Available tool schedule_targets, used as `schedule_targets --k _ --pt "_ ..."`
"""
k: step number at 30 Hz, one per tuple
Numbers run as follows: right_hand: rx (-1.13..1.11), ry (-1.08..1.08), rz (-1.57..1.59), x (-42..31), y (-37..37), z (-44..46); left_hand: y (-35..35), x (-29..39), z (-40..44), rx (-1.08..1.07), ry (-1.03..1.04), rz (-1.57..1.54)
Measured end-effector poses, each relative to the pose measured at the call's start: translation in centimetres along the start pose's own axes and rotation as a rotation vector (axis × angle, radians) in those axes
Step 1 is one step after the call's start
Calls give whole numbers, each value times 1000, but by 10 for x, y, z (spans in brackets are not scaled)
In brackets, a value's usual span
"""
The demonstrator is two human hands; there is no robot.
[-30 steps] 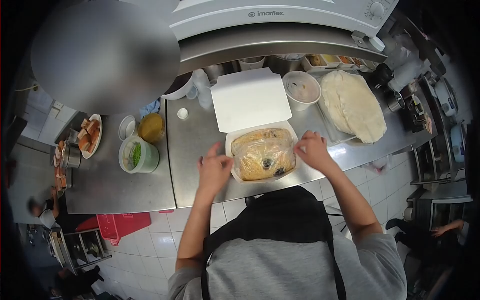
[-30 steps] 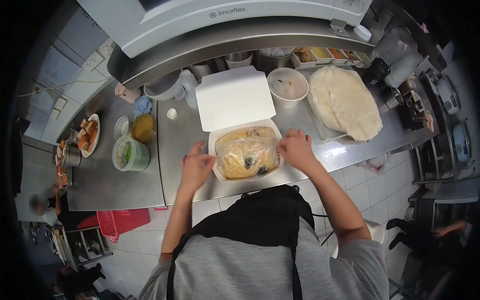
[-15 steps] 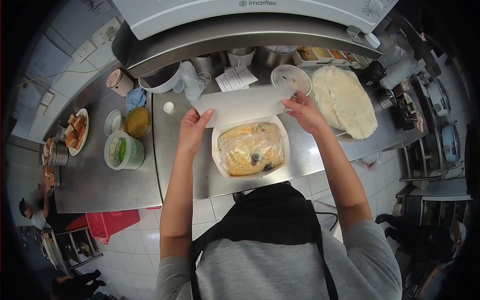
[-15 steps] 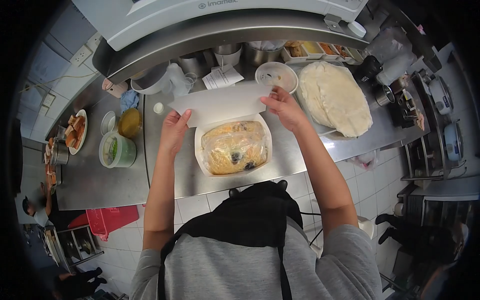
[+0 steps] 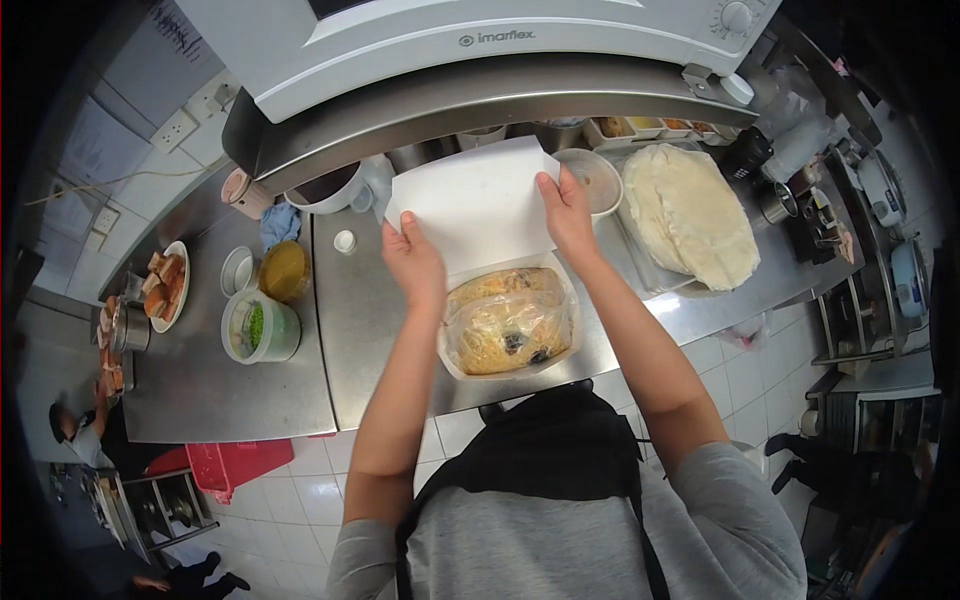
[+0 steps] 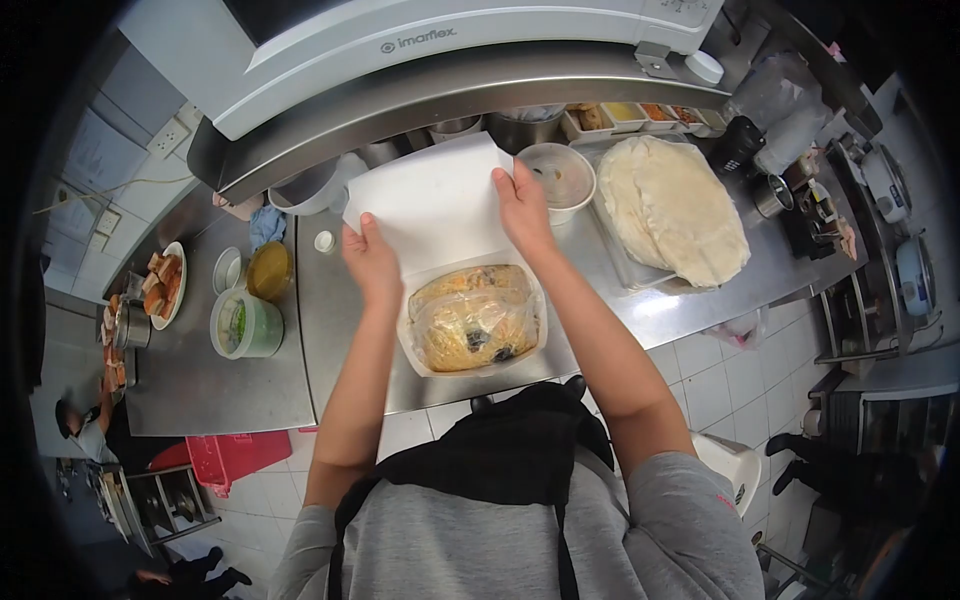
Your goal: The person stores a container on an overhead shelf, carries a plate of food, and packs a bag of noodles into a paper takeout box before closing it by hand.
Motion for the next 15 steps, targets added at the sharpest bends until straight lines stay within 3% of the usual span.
schedule_targets --k 2,5,7,10,13,15 --pt "141 -91 -186 0 20 -2 19 -2 -6 157 30 36" --pt "402 30 36 -7 47 -2 38 -5 -10 304 79 130" --pt "350 198 148 -32 51 -1 38 1 -7 316 67 207" --pt "286 272 282 -55 47 8 18 33 10 37 -192 -169" --pt "248 329 303 -43 42 25 10 48 29 -73 -383 -188" --pt "276 352 259 -43 43 26 14 40 35 -19 -387 -171"
Point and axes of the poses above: each hand's wrist, its own z-axis towards the middle knuckle, its own y-axis out of the palm, x = y × z, the point moved 1 cm from there along z, towards the middle knuckle, and after that the axes turned 10 degrees about z, right-handed, at the moved point
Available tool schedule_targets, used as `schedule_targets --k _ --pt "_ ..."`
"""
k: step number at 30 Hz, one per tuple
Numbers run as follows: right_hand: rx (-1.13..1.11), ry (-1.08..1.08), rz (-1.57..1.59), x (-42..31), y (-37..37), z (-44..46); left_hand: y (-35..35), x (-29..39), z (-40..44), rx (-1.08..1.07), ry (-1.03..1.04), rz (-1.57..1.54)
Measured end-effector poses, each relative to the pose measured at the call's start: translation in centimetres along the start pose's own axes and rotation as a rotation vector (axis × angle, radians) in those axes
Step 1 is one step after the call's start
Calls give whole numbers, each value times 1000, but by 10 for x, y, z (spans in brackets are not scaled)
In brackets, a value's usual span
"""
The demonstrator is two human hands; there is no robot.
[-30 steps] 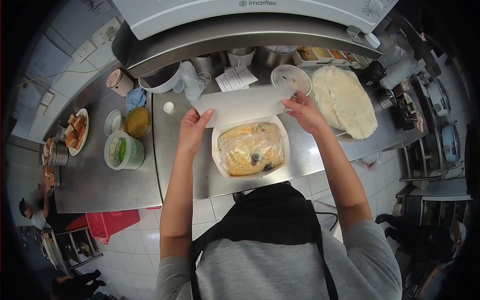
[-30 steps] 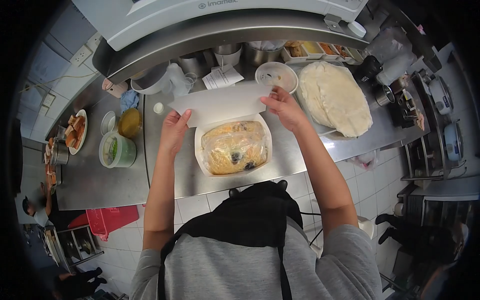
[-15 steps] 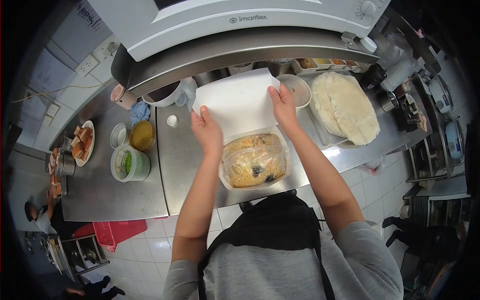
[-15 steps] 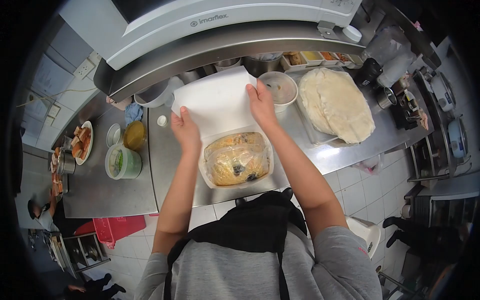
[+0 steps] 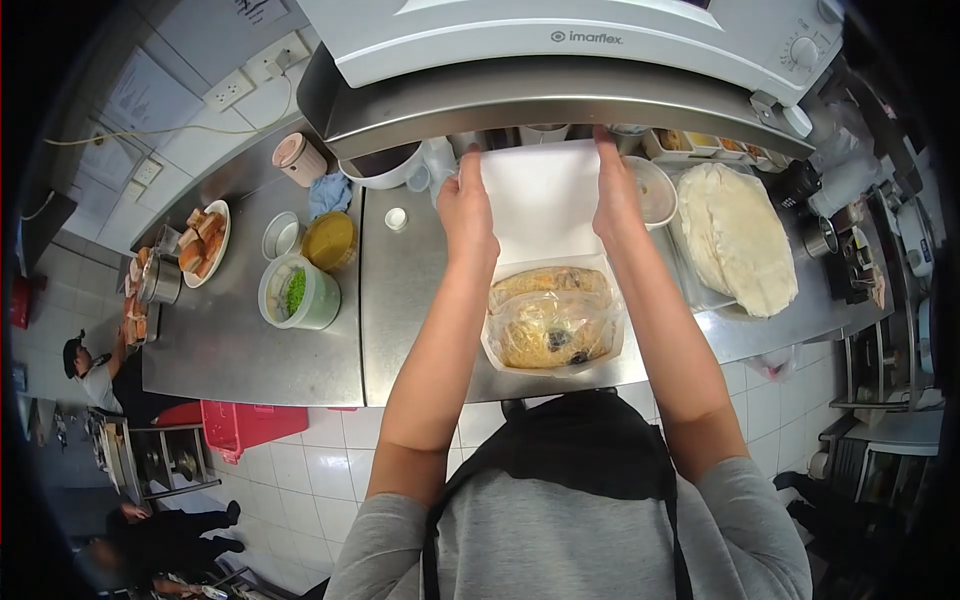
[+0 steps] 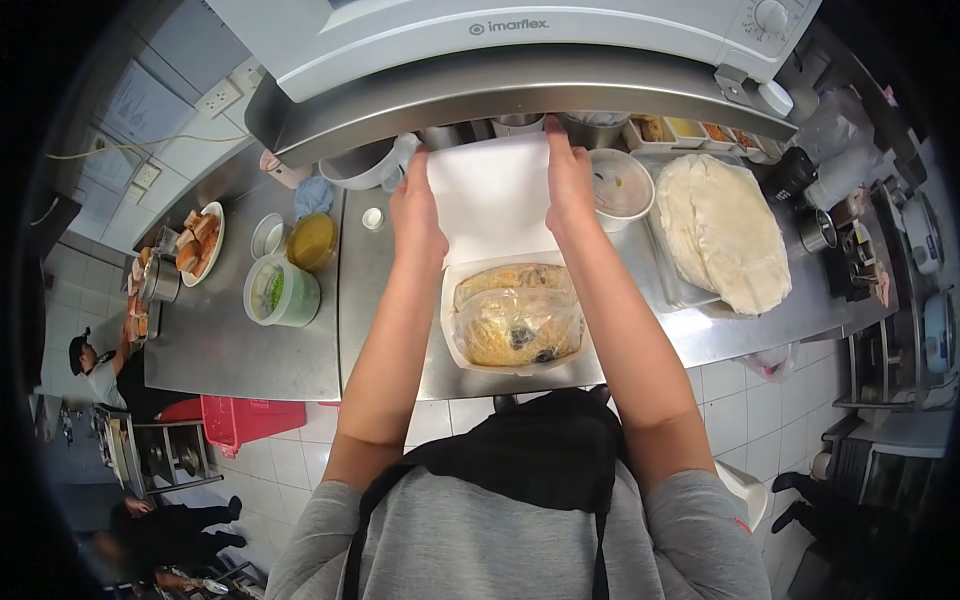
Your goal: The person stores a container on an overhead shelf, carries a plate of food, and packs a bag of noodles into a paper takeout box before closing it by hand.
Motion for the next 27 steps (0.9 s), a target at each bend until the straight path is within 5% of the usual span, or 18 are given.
schedule_targets --k 14,21,27 --pt "-57 -68 -9 14 -12 1 -3 -20 -11 -99 209 -112" --pt "-278 63 -115 -8 -49 -44 -26 -2 -50 -217 30 -26" --pt "-582 199 -381 -35 -113 -100 -89 -22 -97 -535 267 585"
Point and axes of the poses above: each hand's wrist, its own z-axis towards the middle knuckle, its own y-axis out of the palm, x = y × z, the point moved 1 cm from there along z, towards the middle knuckle, and after that the axes turned 10 degrees about z, right-handed, at the moved point
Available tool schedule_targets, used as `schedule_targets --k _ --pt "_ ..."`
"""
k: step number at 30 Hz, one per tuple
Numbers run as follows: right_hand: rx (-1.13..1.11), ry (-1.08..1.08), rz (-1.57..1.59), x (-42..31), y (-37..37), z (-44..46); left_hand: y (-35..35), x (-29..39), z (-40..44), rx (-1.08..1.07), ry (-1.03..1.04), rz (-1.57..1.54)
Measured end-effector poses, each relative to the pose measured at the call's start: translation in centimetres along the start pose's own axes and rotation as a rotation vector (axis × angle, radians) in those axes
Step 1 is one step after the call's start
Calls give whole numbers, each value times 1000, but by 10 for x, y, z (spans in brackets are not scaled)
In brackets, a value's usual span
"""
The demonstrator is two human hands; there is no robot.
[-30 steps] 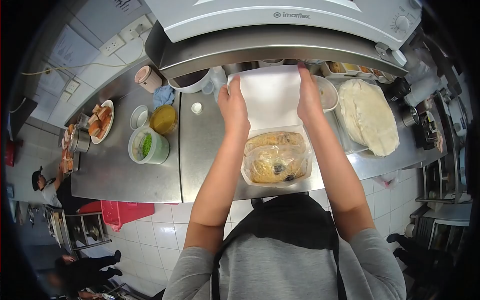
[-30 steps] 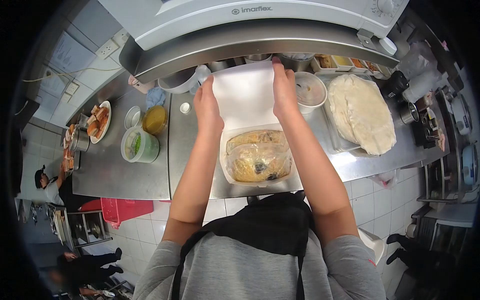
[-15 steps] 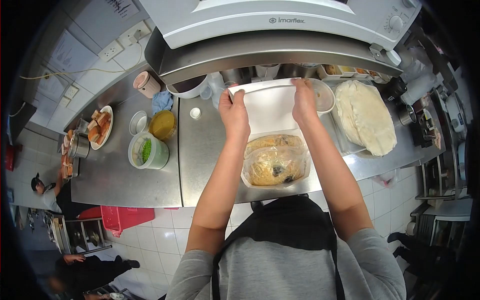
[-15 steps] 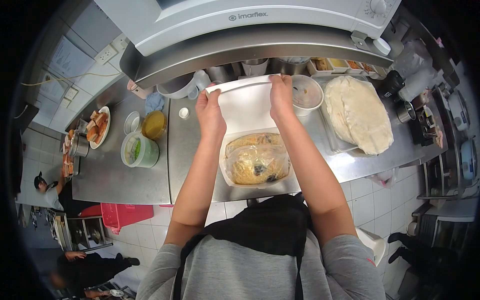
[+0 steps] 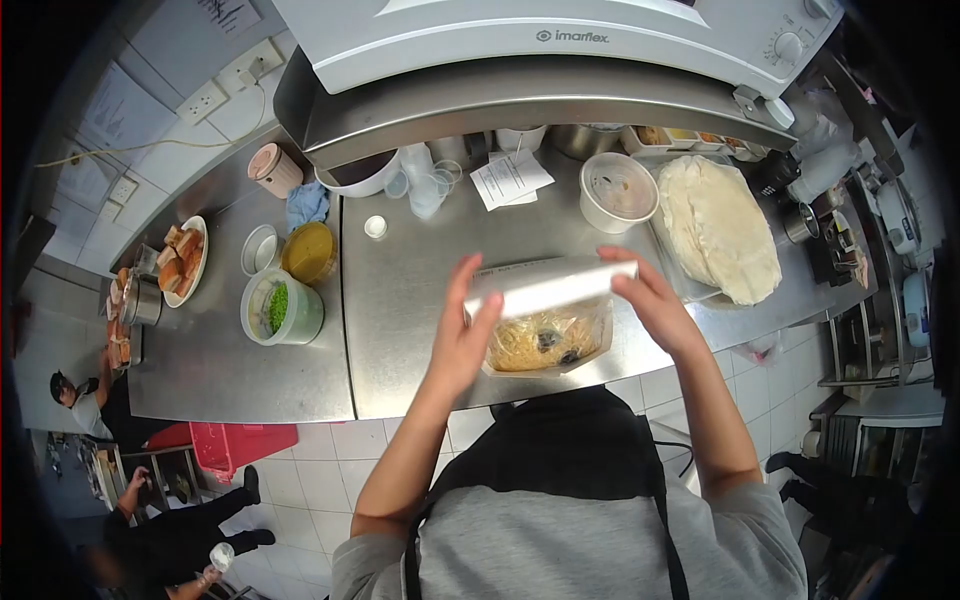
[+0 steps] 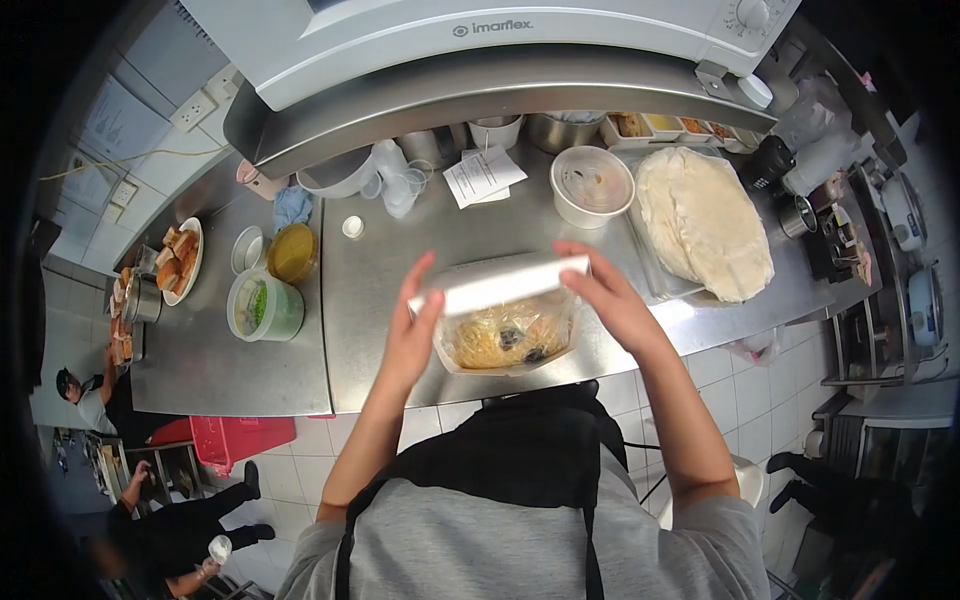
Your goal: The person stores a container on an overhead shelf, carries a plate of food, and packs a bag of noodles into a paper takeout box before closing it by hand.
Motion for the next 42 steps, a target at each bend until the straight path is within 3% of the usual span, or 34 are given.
schedule_targets --k 4,7,8,13,20,25,27,32,42 --pt "-82 16 -38 28 -19 -32 8 -23 -47 -163 88 159" --pt "-100 9 -362 36 -18 -40 13 -33 -58 -232 138 306" --pt "-98 -99 -582 39 -14 -41 13 -36 -59 -258 131 312" --pt "-41 -134 -721 44 1 -42 4 -25 -54 -289 86 295" --pt "60 -213 -572 50 -6 -44 2 -20 -50 -214 38 253" --pt "77 -227 -827 57 11 -53 -5 -41 -75 -93 25 239" --pt "94 -182 -865 60 12 -55 -1 -46 -80 -22 91 411" --pt "52 -315 -888 67 2 -53 -1 -40 -82 43 210 717" --pt "-64 -509 -842 87 -18 -45 25 -47 -96 193 153 807"
Point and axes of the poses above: each hand's wrist, its own z-axis towards the middle knuckle, its own y-axis out of the palm, x = y × z, the point moved 1 cm from there along z, towards the middle knuckle, and after that the axes turned 10 degrees about z, right-handed, at the moved point
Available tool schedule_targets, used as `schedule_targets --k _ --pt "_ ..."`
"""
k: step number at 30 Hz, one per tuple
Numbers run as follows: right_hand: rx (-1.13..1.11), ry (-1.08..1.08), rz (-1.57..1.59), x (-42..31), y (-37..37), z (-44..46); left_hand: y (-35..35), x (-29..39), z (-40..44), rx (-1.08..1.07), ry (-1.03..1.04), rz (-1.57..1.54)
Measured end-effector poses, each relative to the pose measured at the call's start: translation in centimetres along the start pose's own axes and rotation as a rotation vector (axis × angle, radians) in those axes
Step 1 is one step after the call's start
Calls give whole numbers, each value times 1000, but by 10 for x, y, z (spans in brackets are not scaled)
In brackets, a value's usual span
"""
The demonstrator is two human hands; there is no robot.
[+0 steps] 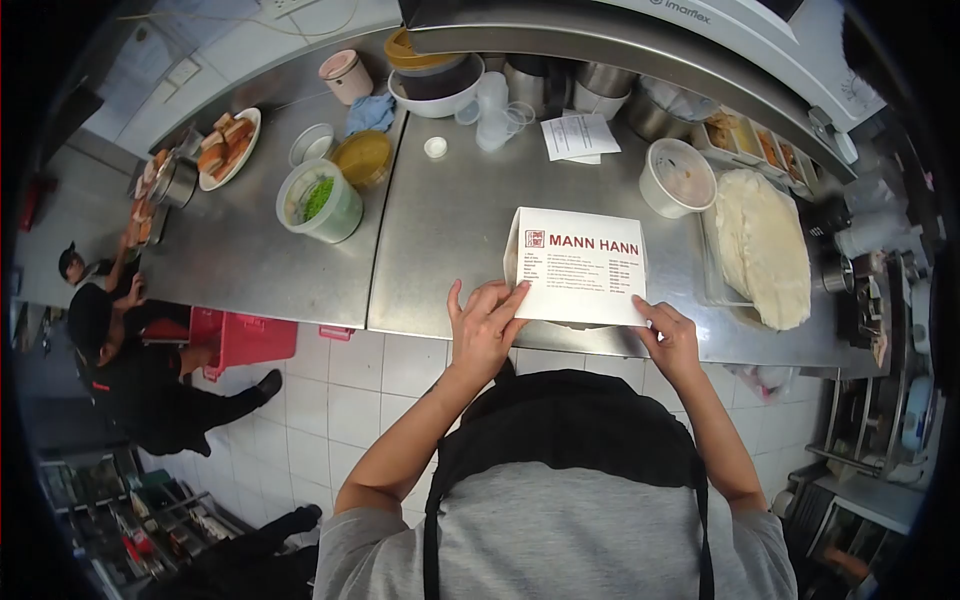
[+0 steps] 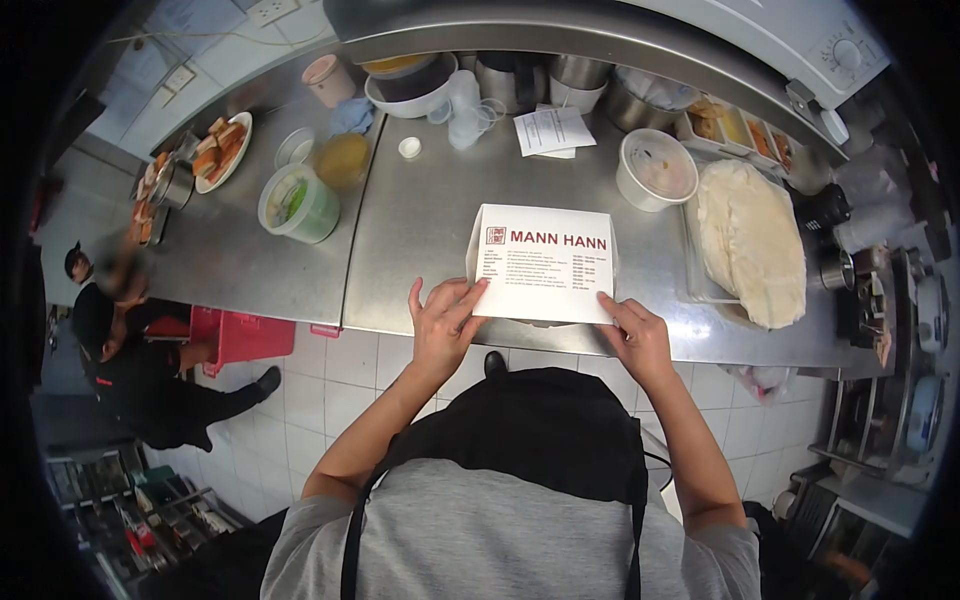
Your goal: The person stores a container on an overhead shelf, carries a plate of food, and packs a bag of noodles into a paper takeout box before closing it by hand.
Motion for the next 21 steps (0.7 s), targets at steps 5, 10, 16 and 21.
schedule_targets --k 5,10,16,21 --pt "-21 -40 47 8 0 -3 5 16 -14 -45 -79 60" --pt "-10 -219 -6 13 -2 0 -4 7 -7 -164 44 273" --pt "6 -260 -38 13 -4 -2 -5 16 -7 -81 46 301" --pt "-57 -179 46 23 -8 0 -5 23 -6 -83 -10 309"
Point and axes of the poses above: each hand's wrist, its own z-axis towards the middle knuckle, its own y-axis out of the palm, x = y × z, the point moved 1 cm from there along z, towards the middle knuckle, and after that the axes turned 10 degrees about z, right-handed, at the moved point
